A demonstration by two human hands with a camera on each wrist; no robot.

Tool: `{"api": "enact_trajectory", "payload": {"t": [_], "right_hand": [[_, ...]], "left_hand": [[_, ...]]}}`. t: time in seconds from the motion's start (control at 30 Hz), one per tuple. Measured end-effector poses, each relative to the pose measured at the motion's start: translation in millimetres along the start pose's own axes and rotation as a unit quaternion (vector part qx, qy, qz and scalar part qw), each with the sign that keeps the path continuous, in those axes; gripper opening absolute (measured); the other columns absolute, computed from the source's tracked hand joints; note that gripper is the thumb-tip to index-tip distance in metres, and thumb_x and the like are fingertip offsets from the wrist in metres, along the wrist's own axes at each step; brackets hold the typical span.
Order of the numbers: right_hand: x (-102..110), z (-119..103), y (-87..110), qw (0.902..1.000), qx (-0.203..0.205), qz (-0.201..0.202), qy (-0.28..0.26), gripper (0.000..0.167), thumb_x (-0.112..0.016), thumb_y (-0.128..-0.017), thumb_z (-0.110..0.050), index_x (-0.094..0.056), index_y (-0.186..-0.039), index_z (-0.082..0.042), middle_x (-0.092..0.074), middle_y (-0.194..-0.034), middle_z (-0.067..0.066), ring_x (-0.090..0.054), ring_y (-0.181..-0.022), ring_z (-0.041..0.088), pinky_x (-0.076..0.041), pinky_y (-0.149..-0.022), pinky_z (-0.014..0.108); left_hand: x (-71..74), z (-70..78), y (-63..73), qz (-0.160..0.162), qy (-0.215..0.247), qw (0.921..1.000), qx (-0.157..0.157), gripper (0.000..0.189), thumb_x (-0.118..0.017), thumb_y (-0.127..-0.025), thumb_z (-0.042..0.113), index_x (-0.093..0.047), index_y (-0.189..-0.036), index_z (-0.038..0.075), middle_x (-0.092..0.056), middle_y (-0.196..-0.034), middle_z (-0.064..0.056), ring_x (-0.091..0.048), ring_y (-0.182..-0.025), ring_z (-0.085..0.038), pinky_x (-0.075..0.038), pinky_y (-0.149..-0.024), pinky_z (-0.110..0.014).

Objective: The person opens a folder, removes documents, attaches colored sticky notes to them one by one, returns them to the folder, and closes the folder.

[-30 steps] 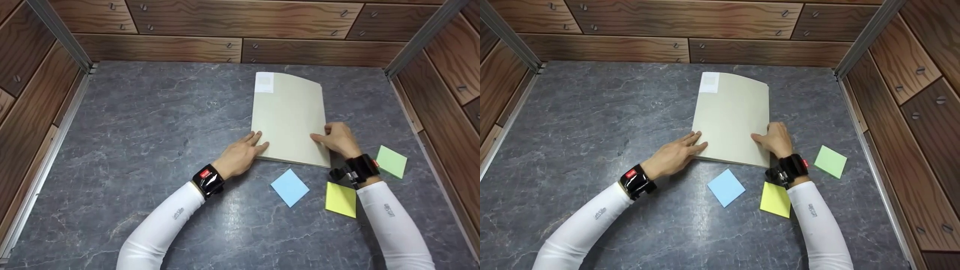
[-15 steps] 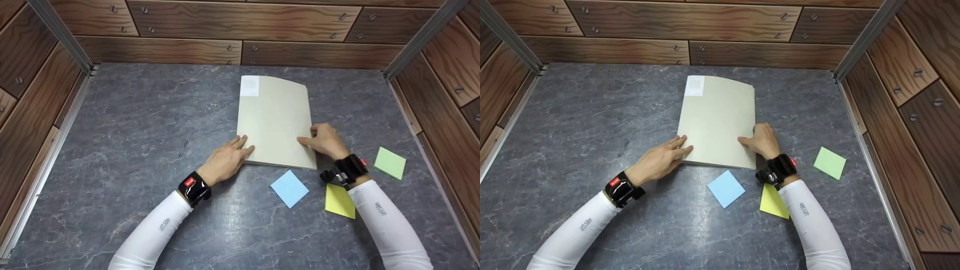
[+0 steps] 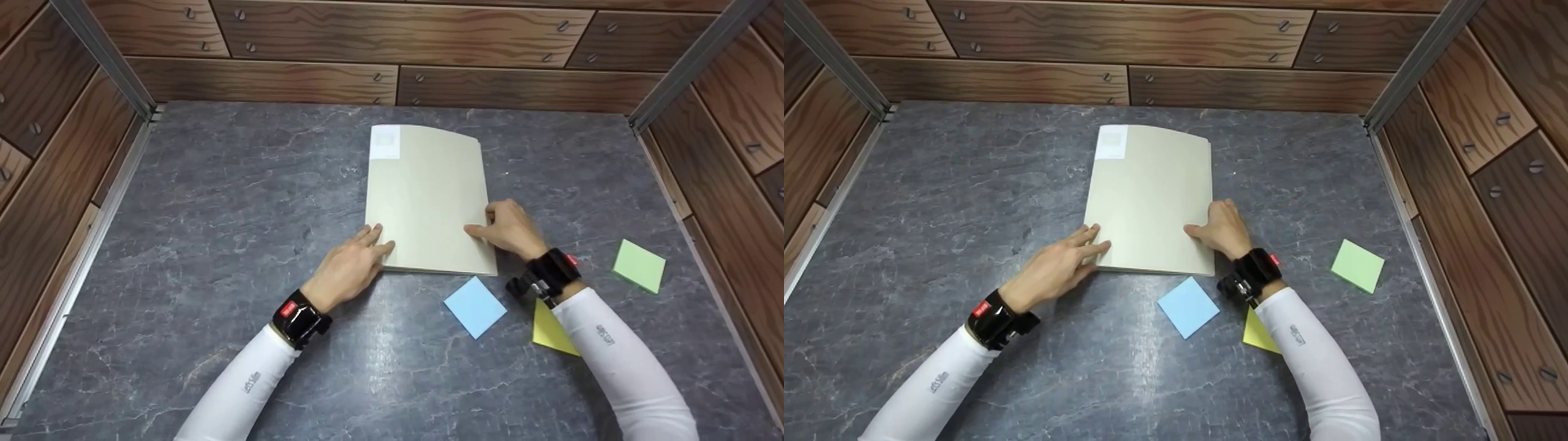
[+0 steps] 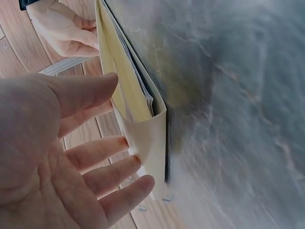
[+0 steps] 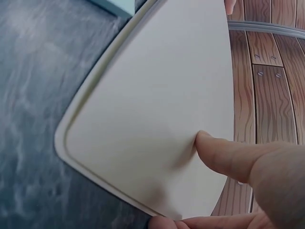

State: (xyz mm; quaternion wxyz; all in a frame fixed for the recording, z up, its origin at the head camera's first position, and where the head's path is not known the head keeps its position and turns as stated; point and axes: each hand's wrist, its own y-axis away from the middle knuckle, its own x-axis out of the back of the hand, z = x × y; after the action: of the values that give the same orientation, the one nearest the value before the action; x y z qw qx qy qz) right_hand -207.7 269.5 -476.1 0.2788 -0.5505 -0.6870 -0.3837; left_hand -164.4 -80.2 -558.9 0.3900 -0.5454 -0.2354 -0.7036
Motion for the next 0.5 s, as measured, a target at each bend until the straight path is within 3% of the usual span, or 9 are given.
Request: {"api": "enact_trajectory", "payload": {"t": [0.13, 0.23, 0.3, 0.4, 0.5], "right_hand": [[-20, 29, -26.2, 0.9999, 0.01, 0.01, 0.002, 0.047, -0.088, -0.104, -0.038, -0.055, -0.087, -0.009, -0.044, -0.098, 0.013, -0.048, -0.079, 0.025, -0.038, -0.061, 0.032], [-33, 54, -45.5, 0.9999, 0.008, 0.011, 0.005, 0.049, -0.089, -0.102, -0.048, -0.067, -0.102, -0.004, -0.051, -0.11, 0.017, -0.053, -0.093, 0.03, -0.046, -0.065, 0.035], [-34, 64, -52.2, 1.0, 0.009, 0.004, -0.001, 0.061, -0.088, -0.102, -0.053, -0.073, -0.122, 0.002, -0.059, -0.122, 0.023, -0.059, -0.104, 0.035, -0.055, -0.075, 0.04], [-34, 73, -55.9, 0.9997, 0.012, -0.003, -0.021, 0.084, -0.088, -0.102, -0.056, -0.067, -0.152, 0.008, -0.065, -0.143, 0.032, -0.067, -0.123, 0.045, -0.065, -0.095, 0.053], [-30, 69, -49.8, 0.9989, 0.006, -0.006, -0.046, 0.091, -0.086, -0.105, -0.053, -0.057, -0.165, 0.009, -0.065, -0.154, 0.036, -0.069, -0.135, 0.049, -0.066, -0.108, 0.059]], "left_hand": [[-0.4, -4.3, 5.3, 0.005, -0.006, 1.0, 0.002, 0.057, -0.084, -0.108, 0.018, -0.069, -0.164, 0.02, -0.053, -0.178, -0.027, -0.059, -0.163, -0.05, -0.061, -0.124, -0.059], [-1.0, -6.2, 7.1, 0.006, -0.01, 0.9999, 0.002, 0.057, -0.084, -0.108, 0.018, -0.07, -0.163, 0.019, -0.054, -0.178, -0.027, -0.059, -0.162, -0.05, -0.06, -0.125, -0.058], [-1.6, -6.2, 6.7, 0.006, -0.01, 0.9999, 0.005, 0.056, -0.085, -0.108, 0.019, -0.07, -0.162, 0.019, -0.054, -0.178, -0.027, -0.059, -0.163, -0.05, -0.058, -0.128, -0.058], [-3.1, -4.1, 3.9, 0.01, -0.007, 0.9999, 0.01, 0.054, -0.085, -0.108, 0.023, -0.071, -0.16, 0.016, -0.054, -0.177, -0.028, -0.059, -0.163, -0.05, -0.052, -0.134, -0.059], [-5.0, -0.6, 1.0, 0.022, -0.003, 0.9996, 0.015, 0.051, -0.086, -0.108, 0.026, -0.073, -0.155, 0.012, -0.056, -0.175, -0.031, -0.059, -0.162, -0.051, -0.049, -0.137, -0.061]]}}
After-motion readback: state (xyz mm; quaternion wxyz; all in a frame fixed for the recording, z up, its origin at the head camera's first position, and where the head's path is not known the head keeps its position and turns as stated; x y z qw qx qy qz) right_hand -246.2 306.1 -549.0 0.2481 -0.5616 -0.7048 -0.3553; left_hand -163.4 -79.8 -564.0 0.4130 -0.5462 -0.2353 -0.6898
